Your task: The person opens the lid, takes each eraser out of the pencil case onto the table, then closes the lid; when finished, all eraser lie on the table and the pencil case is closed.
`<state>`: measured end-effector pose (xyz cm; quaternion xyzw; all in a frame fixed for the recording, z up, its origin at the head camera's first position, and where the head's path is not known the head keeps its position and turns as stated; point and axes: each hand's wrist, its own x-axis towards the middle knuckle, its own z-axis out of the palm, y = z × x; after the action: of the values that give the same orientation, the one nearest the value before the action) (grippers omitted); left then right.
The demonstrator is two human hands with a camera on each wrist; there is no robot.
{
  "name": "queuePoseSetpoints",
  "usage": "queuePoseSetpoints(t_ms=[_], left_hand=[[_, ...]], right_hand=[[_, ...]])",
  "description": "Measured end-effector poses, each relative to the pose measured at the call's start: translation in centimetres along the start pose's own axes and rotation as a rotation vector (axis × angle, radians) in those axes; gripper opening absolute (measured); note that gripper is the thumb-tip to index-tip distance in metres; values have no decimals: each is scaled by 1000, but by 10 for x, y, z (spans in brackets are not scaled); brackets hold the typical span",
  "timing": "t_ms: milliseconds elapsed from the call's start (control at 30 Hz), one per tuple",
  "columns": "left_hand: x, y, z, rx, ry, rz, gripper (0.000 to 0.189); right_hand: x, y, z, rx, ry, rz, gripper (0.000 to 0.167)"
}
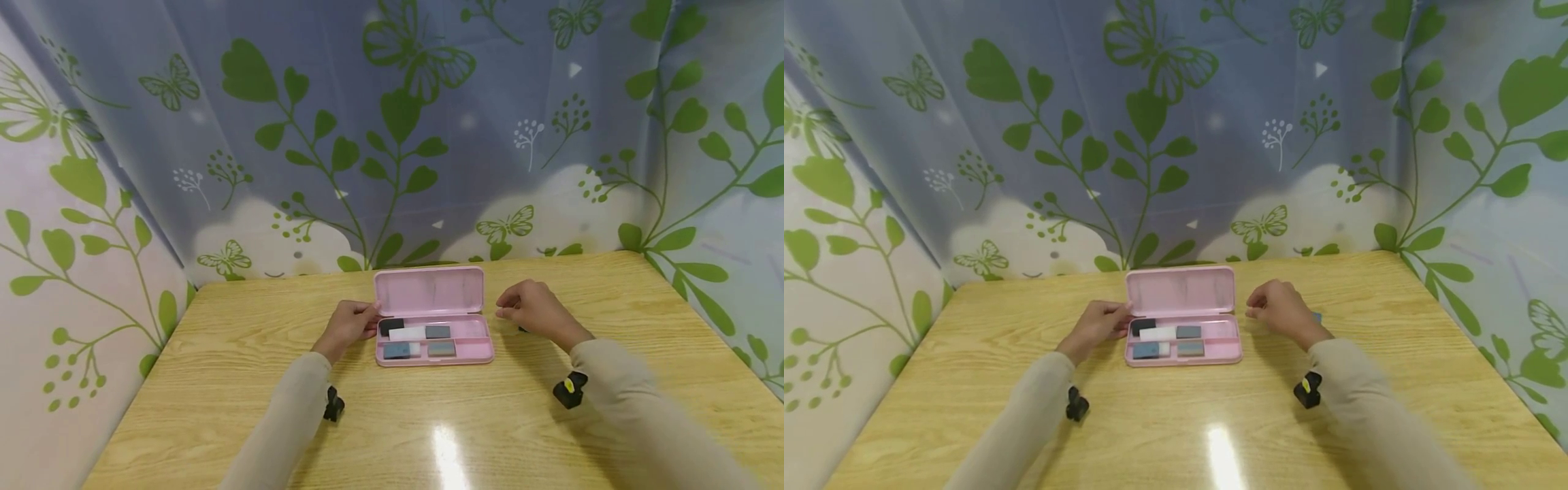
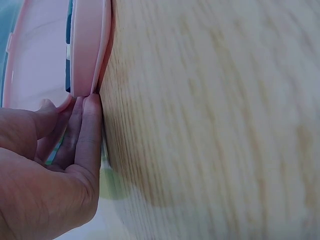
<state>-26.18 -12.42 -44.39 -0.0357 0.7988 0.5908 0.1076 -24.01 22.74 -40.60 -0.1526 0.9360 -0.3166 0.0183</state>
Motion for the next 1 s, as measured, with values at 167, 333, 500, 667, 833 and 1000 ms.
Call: queuePoseSetpoints(t_ms=[167,333,500,667,833,1000], left_hand=[[0,-1,0,-2,2,7,33],[0,-1,0,-4,4,10,33],[0,0,0,6,2,8,33],[1,-1,0,11,3,3,33],[0,0,0,13,7,-2,33],[-1,1,0,19,11,-8,33]], right_hand=[[5,-15,12,-9,-18,-57,9],[11,-29,24,-11,-51,-85,6],[16,-38,38,-9,-84,-98,6],[21,-42,50,-12,-92,-128,4],[25,-46,57,-22,-111,-111,5],[27,-48,61,-21,-122,-114,6]])
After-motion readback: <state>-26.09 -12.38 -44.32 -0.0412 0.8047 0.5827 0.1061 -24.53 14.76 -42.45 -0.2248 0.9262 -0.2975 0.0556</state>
